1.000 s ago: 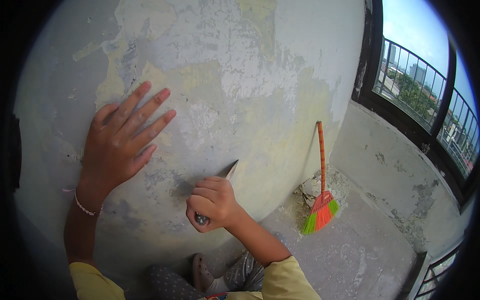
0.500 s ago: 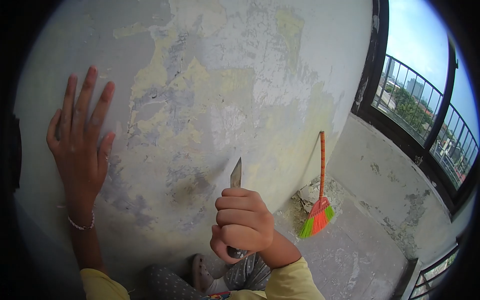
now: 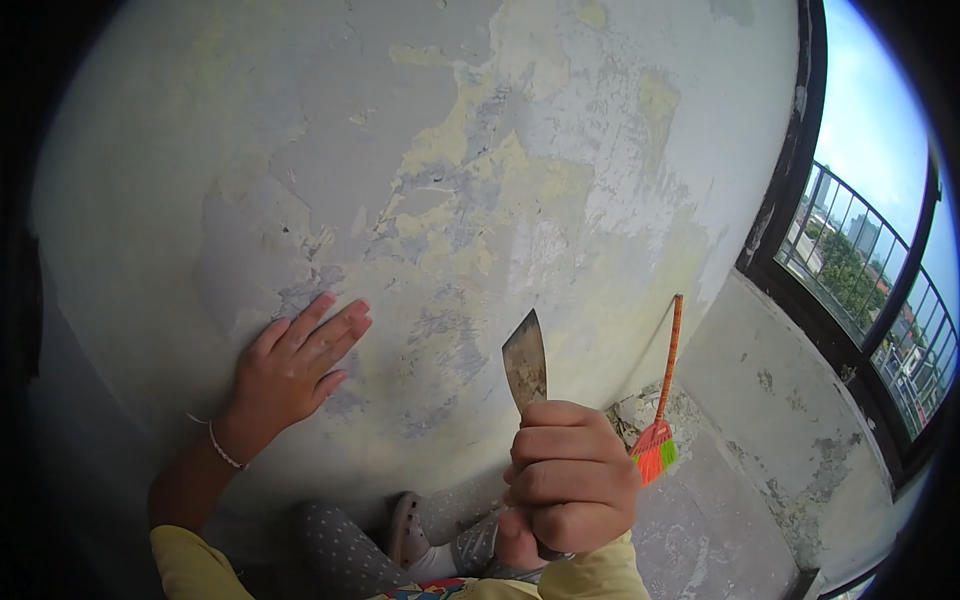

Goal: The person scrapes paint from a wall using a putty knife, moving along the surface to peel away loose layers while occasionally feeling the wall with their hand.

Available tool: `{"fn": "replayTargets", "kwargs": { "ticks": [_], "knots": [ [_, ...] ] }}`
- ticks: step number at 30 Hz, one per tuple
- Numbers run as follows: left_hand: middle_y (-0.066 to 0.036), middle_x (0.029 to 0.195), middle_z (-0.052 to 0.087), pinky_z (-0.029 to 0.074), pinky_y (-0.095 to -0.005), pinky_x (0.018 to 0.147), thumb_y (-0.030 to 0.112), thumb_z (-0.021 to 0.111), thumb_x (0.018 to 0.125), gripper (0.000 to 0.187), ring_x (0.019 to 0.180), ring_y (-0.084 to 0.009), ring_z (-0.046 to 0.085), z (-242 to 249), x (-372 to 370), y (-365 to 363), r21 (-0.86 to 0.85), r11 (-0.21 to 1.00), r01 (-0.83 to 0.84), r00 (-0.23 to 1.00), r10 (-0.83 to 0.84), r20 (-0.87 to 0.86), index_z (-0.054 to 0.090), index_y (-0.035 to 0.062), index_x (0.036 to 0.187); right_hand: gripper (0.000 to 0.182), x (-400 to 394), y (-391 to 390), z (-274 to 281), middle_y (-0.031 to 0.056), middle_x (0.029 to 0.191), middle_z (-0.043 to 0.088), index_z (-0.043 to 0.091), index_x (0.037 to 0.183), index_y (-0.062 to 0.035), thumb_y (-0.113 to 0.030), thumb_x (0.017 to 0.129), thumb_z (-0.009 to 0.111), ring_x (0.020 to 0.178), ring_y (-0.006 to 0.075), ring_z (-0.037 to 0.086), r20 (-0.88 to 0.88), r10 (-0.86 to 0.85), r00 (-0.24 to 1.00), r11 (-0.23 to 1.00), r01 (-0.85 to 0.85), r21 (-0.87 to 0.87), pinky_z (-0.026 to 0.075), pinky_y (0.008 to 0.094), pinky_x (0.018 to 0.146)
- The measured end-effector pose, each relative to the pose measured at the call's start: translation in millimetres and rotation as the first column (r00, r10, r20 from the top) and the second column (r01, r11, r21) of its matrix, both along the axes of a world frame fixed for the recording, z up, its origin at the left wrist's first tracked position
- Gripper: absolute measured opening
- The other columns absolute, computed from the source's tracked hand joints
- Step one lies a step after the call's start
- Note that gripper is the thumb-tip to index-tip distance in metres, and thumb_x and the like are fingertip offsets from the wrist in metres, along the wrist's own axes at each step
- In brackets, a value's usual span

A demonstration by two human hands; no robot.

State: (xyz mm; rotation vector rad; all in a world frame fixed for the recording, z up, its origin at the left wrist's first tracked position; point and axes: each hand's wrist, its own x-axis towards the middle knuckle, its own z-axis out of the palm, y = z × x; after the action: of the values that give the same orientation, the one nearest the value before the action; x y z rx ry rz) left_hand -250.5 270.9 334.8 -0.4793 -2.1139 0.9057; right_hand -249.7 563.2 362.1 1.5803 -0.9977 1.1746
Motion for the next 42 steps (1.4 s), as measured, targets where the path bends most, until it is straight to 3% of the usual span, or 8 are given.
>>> {"fn": "replayTargets", "kwargs": {
  "ticks": [3, 6, 11, 18, 26, 32, 38, 42],
  "knots": [
    [0.01, 0.163, 0.032, 0.029, -0.0379, 0.111, 0.043, 0.07, 0.083, 0.081, 0.148, -0.0155, 0.032, 35, 3, -5, 0.126, 0.991, 0.034, 0.999, -0.029, -0.042, 0.039, 0.0259, 0.156, 0.037, -3, -6, 7, 0.0034, 0.05, 0.05, 0.037, 0.064, -0.0088, -0.007, 0.086, 0.066, 0.039, 0.0172, 0.045, 0.013, 0.068, 0.998, 0.997, -0.067, -0.049, 0.031, 0.0293, 0.039],
    [0.007, 0.164, 0.033, 0.029, -0.0415, 0.111, 0.036, 0.069, 0.085, 0.079, 0.15, -0.0197, 0.031, 63, 11, -11, 0.257, 0.966, 0.022, 0.99, 0.016, -0.142, 0.039, 0.0234, 0.156, 0.05, -7, -10, 9, -0.0015, 0.05, 0.05, 0.034, 0.07, -0.0129, -0.041, 0.097, 0.067, 0.04, 0.0096, 0.046, 0.192, 0.072, 0.979, 0.955, -0.012, -0.297, 0.033, 0.0252, 0.039],
    [0.002, 0.163, 0.035, 0.024, -0.0424, 0.114, 0.035, 0.059, 0.092, 0.068, 0.15, -0.0261, 0.031, 41, 19, -24, 0.434, 0.901, -0.003, 0.96, 0.124, -0.251, 0.04, 0.0169, 0.155, 0.049, -21, -9, 2, -0.0002, 0.056, 0.054, 0.042, 0.08, -0.0146, -0.055, 0.09, 0.068, 0.049, 0.0126, 0.056, 0.214, 0.15, 0.965, 0.917, -0.055, -0.395, 0.039, 0.0237, 0.043],
    [-0.001, 0.162, 0.037, 0.025, -0.0422, 0.113, 0.041, 0.053, 0.095, 0.064, 0.15, -0.0271, 0.033, -17, 26, -44, 0.192, 0.981, -0.023, 0.981, 0.06, -0.186, 0.044, 0.0137, 0.152, 0.056, -28, -1, 11, 0.0041, 0.058, 0.053, 0.046, 0.086, -0.0099, -0.062, 0.083, 0.065, 0.048, 0.0169, 0.059, 0.433, 0.318, 0.844, 0.943, -0.232, -0.241, 0.05, 0.0267, 0.043],
    [-0.004, 0.166, 0.028, 0.027, -0.0414, 0.112, 0.03, 0.058, 0.094, 0.074, 0.152, -0.0272, 0.027, 75, 16, -30, 0.469, 0.882, 0.035, 0.879, 0.196, -0.434, 0.027, 0.0116, 0.16, 0.05, -35, -17, 17, 0.0002, 0.058, 0.041, 0.041, 0.088, -0.011, -0.06, 0.097, 0.043, 0.046, 0.0113, 0.044, 0.432, 0.36, 0.827, 0.904, -0.194, -0.381, 0.039, 0.0239, 0.041],
    [-0.002, 0.166, 0.03, 0.027, -0.0395, 0.113, 0.032, 0.062, 0.091, 0.075, 0.152, -0.0253, 0.029, 31, 2, 0, 0.406, 0.913, 0.028, 0.954, 0.096, -0.282, 0.033, 0.012, 0.158, 0.052, -34, -24, 11, 0.0001, 0.054, 0.04, 0.04, 0.081, -0.0095, -0.058, 0.098, 0.049, 0.042, 0.0103, 0.039, 0.563, 0.318, 0.763, 0.921, -0.108, -0.374, 0.035, 0.0249, 0.037],
    [0.003, 0.165, 0.031, 0.029, -0.0374, 0.112, 0.038, 0.065, 0.088, 0.074, 0.149, -0.0224, 0.032, -15, -1, 13, 0.168, 0.986, 0.001, 0.99, 0.023, -0.141, 0.041, 0.0175, 0.155, 0.037, -30, -17, 24, 0.002, 0.048, 0.042, 0.041, 0.068, -0.0079, -0.014, 0.099, 0.06, 0.036, 0.0107, 0.037, 0.6, 0.432, 0.673, 0.888, -0.201, -0.413, 0.032, 0.0252, 0.033],
    [0.006, 0.166, 0.029, 0.026, -0.0375, 0.114, 0.039, 0.06, 0.09, 0.072, 0.149, -0.0199, 0.033, -40, -7, 27, 0.154, 0.988, 0.011, 0.999, -0.005, -0.04, 0.038, 0.0237, 0.157, 0.027, -32, -13, 47, 0.0046, 0.048, 0.049, 0.044, 0.066, -0.0074, -0.004, 0.089, 0.058, 0.037, 0.0127, 0.043, 0.33, 0.204, 0.922, 0.968, -0.139, -0.21, 0.037, 0.0251, 0.034]
  ]
}}
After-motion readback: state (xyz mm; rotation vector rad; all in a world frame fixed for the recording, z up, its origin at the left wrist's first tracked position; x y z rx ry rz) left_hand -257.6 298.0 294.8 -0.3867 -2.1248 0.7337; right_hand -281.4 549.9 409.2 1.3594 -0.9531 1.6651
